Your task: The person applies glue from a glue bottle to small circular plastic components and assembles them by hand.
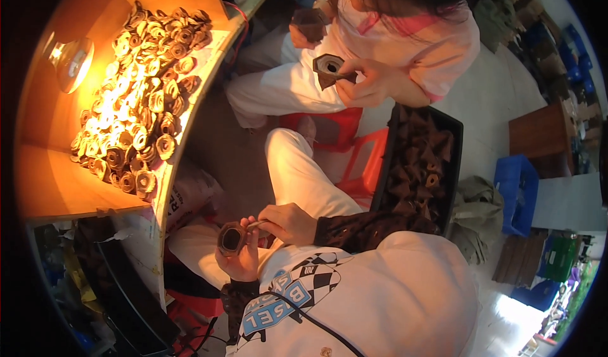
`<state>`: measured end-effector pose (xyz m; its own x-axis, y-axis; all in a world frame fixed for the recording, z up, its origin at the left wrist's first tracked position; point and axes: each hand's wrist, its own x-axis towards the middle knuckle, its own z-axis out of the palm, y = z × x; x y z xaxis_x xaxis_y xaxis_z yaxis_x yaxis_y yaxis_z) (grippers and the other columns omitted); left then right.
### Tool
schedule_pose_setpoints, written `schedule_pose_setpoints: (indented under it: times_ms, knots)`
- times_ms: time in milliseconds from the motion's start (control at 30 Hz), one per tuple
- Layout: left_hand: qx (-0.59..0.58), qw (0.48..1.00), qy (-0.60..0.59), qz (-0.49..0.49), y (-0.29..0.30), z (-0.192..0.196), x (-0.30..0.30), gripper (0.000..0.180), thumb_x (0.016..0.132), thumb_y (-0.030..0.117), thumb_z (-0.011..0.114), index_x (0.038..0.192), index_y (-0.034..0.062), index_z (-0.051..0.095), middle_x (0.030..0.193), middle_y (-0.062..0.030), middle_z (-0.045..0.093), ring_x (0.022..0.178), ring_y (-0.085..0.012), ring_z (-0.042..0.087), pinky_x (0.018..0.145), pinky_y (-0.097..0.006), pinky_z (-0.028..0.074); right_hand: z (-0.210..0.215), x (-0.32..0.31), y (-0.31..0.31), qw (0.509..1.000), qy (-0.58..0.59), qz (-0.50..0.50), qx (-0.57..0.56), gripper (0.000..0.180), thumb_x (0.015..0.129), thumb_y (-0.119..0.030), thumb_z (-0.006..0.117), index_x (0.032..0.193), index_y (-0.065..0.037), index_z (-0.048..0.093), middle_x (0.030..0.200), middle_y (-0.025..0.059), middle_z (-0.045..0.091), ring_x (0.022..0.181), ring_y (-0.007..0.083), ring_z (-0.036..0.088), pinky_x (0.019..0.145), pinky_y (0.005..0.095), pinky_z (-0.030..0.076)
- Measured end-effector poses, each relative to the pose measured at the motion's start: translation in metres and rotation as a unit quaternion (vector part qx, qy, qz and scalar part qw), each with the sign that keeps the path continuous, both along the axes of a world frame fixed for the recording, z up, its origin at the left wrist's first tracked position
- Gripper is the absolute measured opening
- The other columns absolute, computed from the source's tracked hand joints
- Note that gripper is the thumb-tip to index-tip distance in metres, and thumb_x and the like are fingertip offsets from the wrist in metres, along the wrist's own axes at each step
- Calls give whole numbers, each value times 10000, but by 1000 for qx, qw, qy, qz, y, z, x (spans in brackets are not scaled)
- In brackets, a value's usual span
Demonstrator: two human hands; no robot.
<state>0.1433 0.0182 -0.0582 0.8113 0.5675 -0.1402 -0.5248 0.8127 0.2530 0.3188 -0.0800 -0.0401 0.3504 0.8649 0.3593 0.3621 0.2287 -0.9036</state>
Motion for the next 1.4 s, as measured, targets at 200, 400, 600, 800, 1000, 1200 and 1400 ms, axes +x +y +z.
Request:
schedule_pose_setpoints:
  times_ms: [200,400,600,800,1000,1200,1400]
  knots:
    - [3,1000,-14,2,1,4,0,666,825,373,667,1311,-20,436,1365,-277,379,1339,-413,283,1091,-488,332,1,0,3,1000,-6,5,3,108,847,-82,628,895,-1,573,779,131,588,660,306,615,577,354,491]
    - [46,999,4,-16,0,7,2,657,816,370,669,1293,-28,455,1356,-288,386,1325,-425,301,1089,-492,334,3,0,4,999,-47,0,22,92,849,-86,623,838,-10,572,730,116,571,629,306,591,559,361,472]
    - [27,1000,6,-3,0,5,-1,670,802,367,686,1293,-27,456,1355,-289,387,1320,-430,306,1084,-493,340,0,-5,6,999,-26,-14,13,87,843,-76,624,843,-12,566,729,123,579,635,303,600,564,366,474]
    - [39,999,-1,2,8,4,3,662,798,383,685,1285,-9,467,1389,-268,341,1345,-427,249,1095,-502,318,2,-4,7,999,35,-31,7,92,846,-63,609,894,-5,556,764,138,593,678,307,617,591,358,485]
    - [-13,1000,1,4,9,11,3,646,779,340,721,1267,0,471,1429,-245,290,1380,-401,183,1127,-497,257,-6,-4,5,997,66,-26,6,80,847,-56,597,887,-1,555,775,141,596,700,318,623,595,352,486]
    - [-53,999,-9,2,16,7,4,645,755,323,748,1270,33,489,1452,-254,244,1396,-407,124,1114,-525,269,-3,-1,3,995,74,-62,-6,78,853,-71,594,870,-9,551,761,147,615,694,322,630,599,356,489]
    - [-53,998,-23,-34,10,17,7,644,753,317,748,1266,24,491,1440,-254,267,1397,-397,130,1100,-546,284,-4,-1,3,994,74,-74,18,89,843,-60,615,897,-7,570,773,139,626,705,303,642,617,335,502]
